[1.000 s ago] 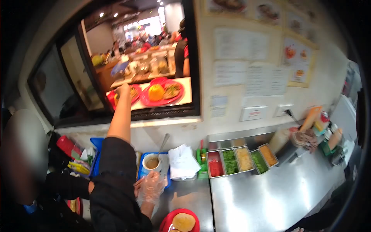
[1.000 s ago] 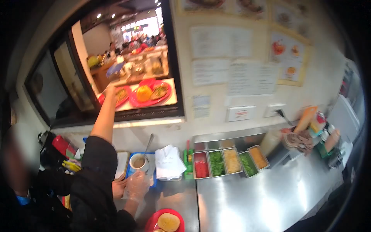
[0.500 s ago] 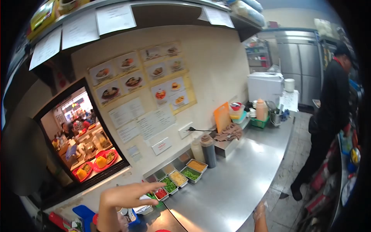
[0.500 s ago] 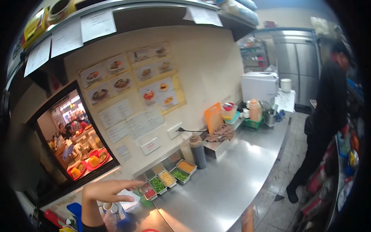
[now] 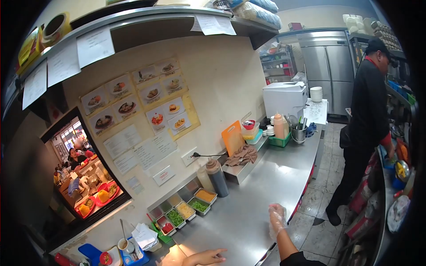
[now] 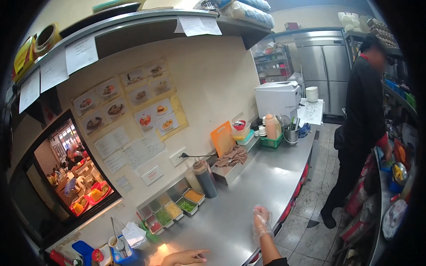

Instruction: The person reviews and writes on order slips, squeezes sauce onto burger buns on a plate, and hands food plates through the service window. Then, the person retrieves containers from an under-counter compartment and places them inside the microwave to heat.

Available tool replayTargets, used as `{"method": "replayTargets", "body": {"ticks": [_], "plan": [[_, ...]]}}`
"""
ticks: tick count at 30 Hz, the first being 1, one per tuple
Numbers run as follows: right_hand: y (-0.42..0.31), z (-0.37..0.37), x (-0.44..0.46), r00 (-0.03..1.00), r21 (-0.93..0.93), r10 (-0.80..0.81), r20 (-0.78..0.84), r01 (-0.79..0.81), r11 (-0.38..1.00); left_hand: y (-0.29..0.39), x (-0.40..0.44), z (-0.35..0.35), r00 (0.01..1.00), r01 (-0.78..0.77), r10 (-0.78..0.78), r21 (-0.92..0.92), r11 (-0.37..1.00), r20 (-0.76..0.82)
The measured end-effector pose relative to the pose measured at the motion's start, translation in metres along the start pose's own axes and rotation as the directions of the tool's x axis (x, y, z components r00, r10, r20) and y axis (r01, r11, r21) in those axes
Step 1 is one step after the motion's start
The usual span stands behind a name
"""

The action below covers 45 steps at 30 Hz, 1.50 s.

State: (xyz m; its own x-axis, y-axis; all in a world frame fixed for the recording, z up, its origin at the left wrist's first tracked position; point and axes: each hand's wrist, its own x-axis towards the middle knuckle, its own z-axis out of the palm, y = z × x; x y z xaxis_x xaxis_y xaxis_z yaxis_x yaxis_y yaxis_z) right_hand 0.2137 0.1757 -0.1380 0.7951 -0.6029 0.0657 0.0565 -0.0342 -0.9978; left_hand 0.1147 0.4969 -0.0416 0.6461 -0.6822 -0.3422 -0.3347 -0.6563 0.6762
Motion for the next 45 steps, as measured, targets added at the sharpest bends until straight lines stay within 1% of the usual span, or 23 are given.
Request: {"method": "replayTargets", "body": {"ticks": [2,4,7,10,12,14,15,17,20,22,24,26,31,33,34,36,37,38,39,40,43,44,45], "plan": [[0.0,0.016,0.028,0.998,0.034,0.033,0.054,-0.035,0.999,-0.024,0.037,0.024,0.991,-0.097,0.096,-0.016,0.995,-0.093],[-0.018,0.032,0.061,0.984,0.032,-0.001,0.179,-0.005,0.999,-0.046,0.076,0.05,0.863,0.032,-0.206,-0.358,0.933,-0.46],[-0.061,0.055,0.106,0.93,0.196,-0.235,0.282,0.184,0.963,-0.136,0.132,0.096,0.734,-0.044,-0.212,-0.356,0.933,-0.645],[-0.115,0.087,0.159,0.839,0.296,-0.483,0.252,0.408,0.864,-0.12,0.131,0.113,0.665,0.049,-0.167,-0.18,0.982,-0.728],[-0.151,0.111,0.196,0.792,0.503,-0.543,0.279,0.361,0.785,-0.103,0.128,0.111,0.64,0.033,-0.112,-0.118,0.992,-0.76],[-0.184,0.133,0.237,0.372,0.242,-0.914,0.161,0.883,0.402,-0.093,0.127,0.11,0.616,0.02,-0.064,-0.065,0.998,-0.785],[-0.212,0.136,0.243,0.436,0.421,-0.853,0.288,0.742,0.521,-0.091,0.127,0.11,0.621,-0.017,-0.08,-0.116,0.993,-0.78],[-0.306,0.14,0.238,0.611,0.65,-0.545,0.574,0.064,0.757,-0.093,0.127,0.108,0.61,-0.052,-0.102,-0.169,0.984,-0.785],[-0.438,0.135,0.251,0.539,0.824,-0.649,0.538,-0.17,0.541,-0.095,0.124,0.106,0.64,-0.003,-0.151,-0.199,0.98,-0.753],[-0.509,0.146,0.278,0.562,0.907,-0.712,0.421,-0.238,0.348,-0.08,0.119,0.099,0.696,0.023,-0.301,-0.399,0.917,-0.652],[-0.559,0.149,0.296,0.542,0.945,-0.777,0.322,-0.24,0.224,-0.097,0.124,0.109,0.666,-0.047,-0.263,-0.391,0.919,-0.698],[-0.582,0.146,0.278,0.611,0.976,-0.762,0.215,-0.113,0.184,-0.103,0.125,0.12,0.627,-0.111,-0.237,-0.386,0.916,-0.742],[-0.592,0.152,0.275,0.645,0.956,-0.753,0.132,-0.284,-0.077,-0.079,0.115,0.108,0.616,-0.136,-0.263,-0.428,0.893,-0.742],[-0.565,0.157,0.28,0.695,0.997,-0.717,-0.056,0.079,-0.001,-0.088,0.108,0.098,0.684,-0.054,-0.399,-0.588,0.807,-0.611],[-0.542,0.15,0.264,0.734,0.995,-0.673,-0.087,0.102,-0.017,-0.087,0.106,0.091,0.732,0.043,-0.506,-0.709,0.704,-0.457],[-0.476,0.171,0.282,0.433,0.846,-0.841,-0.324,0.53,-0.054,-0.035,0.085,0.043,0.529,-0.02,-0.397,-0.478,0.878,-0.75],[-0.434,0.169,0.254,0.384,0.777,-0.88,-0.281,0.629,0.027,-0.017,0.083,0.029,0.302,-0.194,-0.412,-0.479,0.856,-0.86],[-0.39,0.17,0.219,0.154,0.782,-0.953,-0.262,0.612,-0.117,-0.011,0.067,0.005,0.174,0.027,-0.217,-0.216,0.976,-0.961],[-0.358,0.162,0.169,0.477,0.882,-0.872,0.106,0.36,0.304,0.013,0.049,-0.02,0.088,-0.158,-0.283,-0.294,0.943,-0.955],[-0.315,0.163,0.134,0.377,0.873,-0.89,0.258,0.303,0.382,0.026,0.035,-0.039,-0.019,-0.294,-0.281,-0.264,0.919,-0.959],[-0.233,0.163,0.016,0.271,0.535,-0.542,0.795,0.108,0.838,0.027,-0.004,-0.063,-0.258,-0.294,-0.257,-0.177,0.939,-0.931],[-0.218,0.163,-0.028,0.198,0.414,-0.414,0.889,0.04,0.909,0.005,-0.011,-0.06,-0.157,-0.506,-0.408,-0.281,0.815,-0.9],[-0.197,0.168,-0.056,0.012,0.388,-0.389,0.921,0.028,0.921,-0.01,-0.02,-0.054,-0.022,-0.682,-0.52,-0.368,0.632,-0.854]]}}
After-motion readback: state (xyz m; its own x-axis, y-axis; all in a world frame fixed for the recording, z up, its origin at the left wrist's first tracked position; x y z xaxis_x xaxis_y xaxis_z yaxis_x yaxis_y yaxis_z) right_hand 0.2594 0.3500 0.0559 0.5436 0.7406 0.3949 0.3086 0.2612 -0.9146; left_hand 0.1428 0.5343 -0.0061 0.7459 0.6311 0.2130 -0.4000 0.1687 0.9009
